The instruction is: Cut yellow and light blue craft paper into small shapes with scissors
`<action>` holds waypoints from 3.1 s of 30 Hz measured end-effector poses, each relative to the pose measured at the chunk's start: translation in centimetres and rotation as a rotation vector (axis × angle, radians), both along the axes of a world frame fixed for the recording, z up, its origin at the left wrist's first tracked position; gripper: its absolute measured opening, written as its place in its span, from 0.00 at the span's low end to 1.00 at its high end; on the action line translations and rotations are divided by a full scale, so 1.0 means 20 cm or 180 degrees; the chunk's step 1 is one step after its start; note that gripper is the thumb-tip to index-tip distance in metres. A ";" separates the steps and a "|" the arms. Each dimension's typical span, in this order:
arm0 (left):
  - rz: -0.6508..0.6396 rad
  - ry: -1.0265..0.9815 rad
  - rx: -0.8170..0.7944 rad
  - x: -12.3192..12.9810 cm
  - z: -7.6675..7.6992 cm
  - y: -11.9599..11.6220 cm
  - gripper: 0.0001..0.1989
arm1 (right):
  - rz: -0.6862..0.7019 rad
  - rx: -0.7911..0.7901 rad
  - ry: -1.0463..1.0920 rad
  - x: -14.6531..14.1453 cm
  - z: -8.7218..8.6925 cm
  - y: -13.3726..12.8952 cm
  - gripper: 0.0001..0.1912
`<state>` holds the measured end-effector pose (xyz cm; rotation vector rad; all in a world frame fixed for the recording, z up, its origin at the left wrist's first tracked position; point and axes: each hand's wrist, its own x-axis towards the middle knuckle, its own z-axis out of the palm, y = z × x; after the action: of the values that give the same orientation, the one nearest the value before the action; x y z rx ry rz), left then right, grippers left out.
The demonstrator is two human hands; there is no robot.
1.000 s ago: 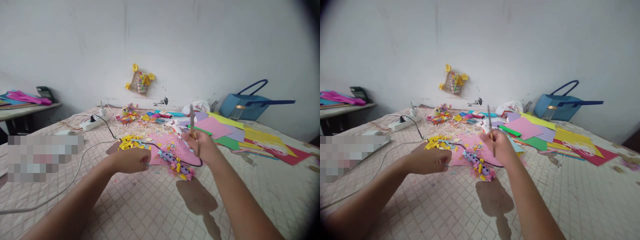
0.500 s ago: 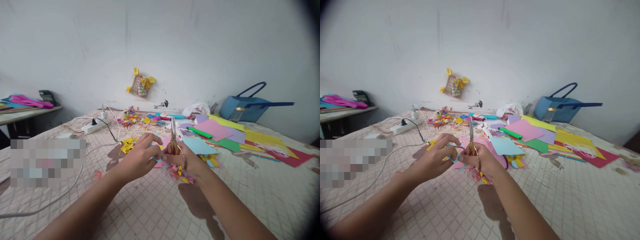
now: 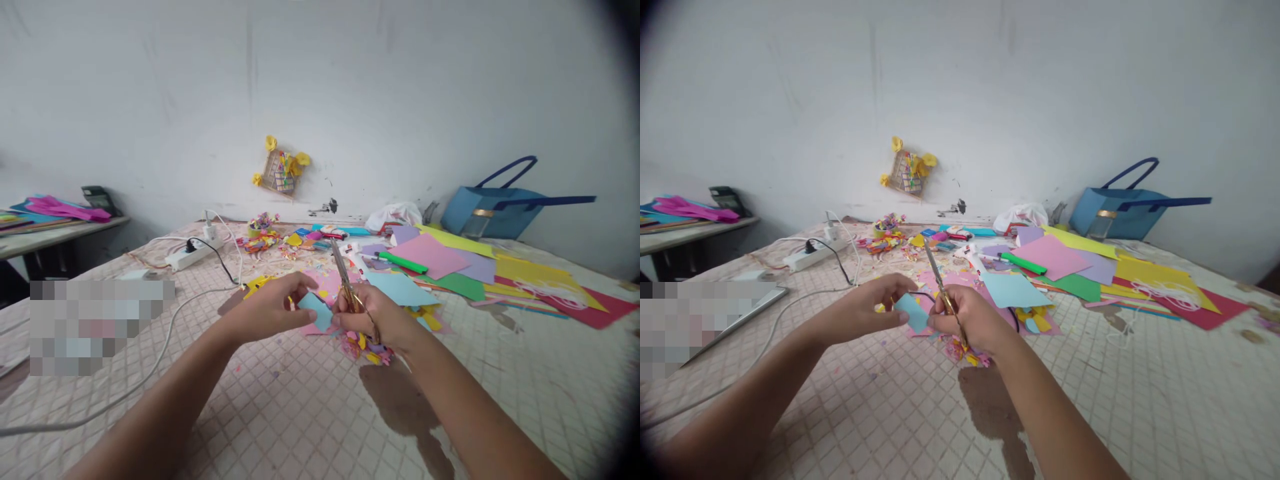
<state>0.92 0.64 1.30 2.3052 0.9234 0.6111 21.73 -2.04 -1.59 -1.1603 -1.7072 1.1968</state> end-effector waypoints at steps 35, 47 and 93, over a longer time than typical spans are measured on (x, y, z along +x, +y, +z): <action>0.1063 -0.3927 -0.1292 0.19 -0.13 -0.11 0.06 | -0.0509 0.1006 -0.0471 -0.28 -0.02 -0.17 0.17; 0.0779 -0.3907 -0.1418 0.20 -0.13 -0.12 0.02 | -0.0478 0.1084 -0.0337 -0.27 -0.06 -0.14 0.15; 0.0931 -0.2834 -0.1095 0.14 -0.08 -0.07 0.05 | -0.0536 0.1193 -0.0900 -0.20 -0.07 -0.09 0.22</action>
<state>3.63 -0.67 -0.24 1.3582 0.8171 1.3308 17.65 -3.94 -2.96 -1.2479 -1.8958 0.5967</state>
